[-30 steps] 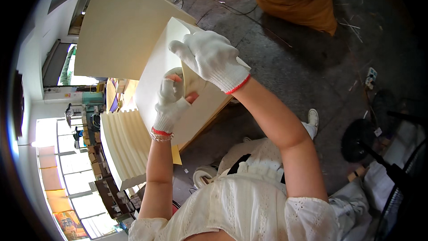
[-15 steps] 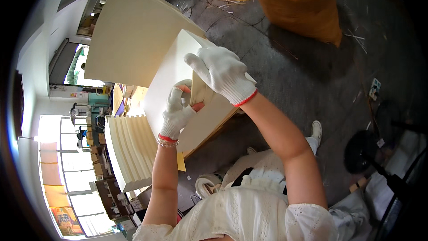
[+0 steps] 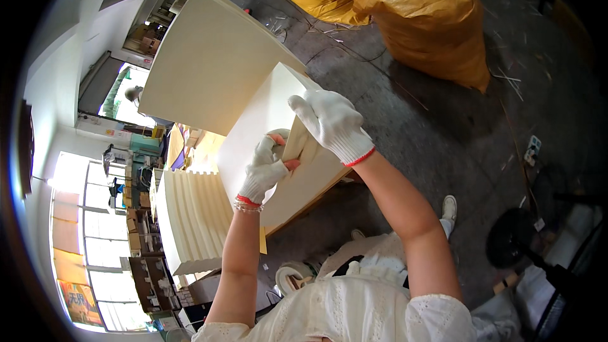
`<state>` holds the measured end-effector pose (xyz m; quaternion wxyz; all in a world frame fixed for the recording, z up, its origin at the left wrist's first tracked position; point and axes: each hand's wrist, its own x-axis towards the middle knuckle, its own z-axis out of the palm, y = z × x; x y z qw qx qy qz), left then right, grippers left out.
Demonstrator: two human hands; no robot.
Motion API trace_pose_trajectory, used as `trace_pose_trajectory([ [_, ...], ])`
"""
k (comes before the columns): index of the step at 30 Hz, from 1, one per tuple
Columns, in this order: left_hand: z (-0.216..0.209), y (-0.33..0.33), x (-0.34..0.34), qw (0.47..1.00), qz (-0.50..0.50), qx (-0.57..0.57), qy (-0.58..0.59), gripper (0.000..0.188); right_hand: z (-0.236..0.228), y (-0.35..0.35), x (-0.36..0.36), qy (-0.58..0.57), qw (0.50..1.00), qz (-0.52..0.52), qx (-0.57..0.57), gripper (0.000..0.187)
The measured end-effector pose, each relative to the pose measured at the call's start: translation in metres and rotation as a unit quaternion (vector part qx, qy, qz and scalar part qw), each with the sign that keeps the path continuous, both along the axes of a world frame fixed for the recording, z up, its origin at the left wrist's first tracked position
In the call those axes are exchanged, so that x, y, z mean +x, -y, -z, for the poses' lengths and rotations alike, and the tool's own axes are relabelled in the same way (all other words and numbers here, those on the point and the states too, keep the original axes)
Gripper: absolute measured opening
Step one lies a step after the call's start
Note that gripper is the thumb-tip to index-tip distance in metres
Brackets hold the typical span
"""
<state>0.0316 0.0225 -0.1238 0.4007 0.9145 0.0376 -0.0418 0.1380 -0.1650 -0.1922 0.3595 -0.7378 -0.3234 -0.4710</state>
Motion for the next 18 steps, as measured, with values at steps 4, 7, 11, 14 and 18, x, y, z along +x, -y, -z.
trace_pose_trajectory([
  [4, 0.000, -0.003, -0.001, 1.000, -0.003, -0.009, -0.015, 0.051, -0.009, 0.001, -0.006, -0.036, 0.997, -0.042, 0.052, 0.021],
  [7, 0.000, -0.005, -0.001, 0.999, -0.014, -0.006, -0.030, 0.052, -0.029, 0.002, -0.015, -0.148, 0.977, -0.098, 0.122, 0.028],
  [11, 0.005, -0.012, 0.001, 1.000, 0.014, -0.026, -0.012, 0.052, -0.035, 0.002, -0.016, -0.223, 0.958, -0.122, 0.133, 0.045],
  [14, 0.004, -0.011, 0.001, 1.000, 0.022, 0.008, -0.007, 0.052, -0.034, 0.005, -0.012, -0.265, 0.951, -0.134, 0.091, 0.031],
  [18, -0.001, -0.009, 0.001, 1.000, 0.005, -0.004, -0.022, 0.051, -0.045, 0.006, -0.014, -0.305, 0.937, -0.143, 0.089, 0.041],
])
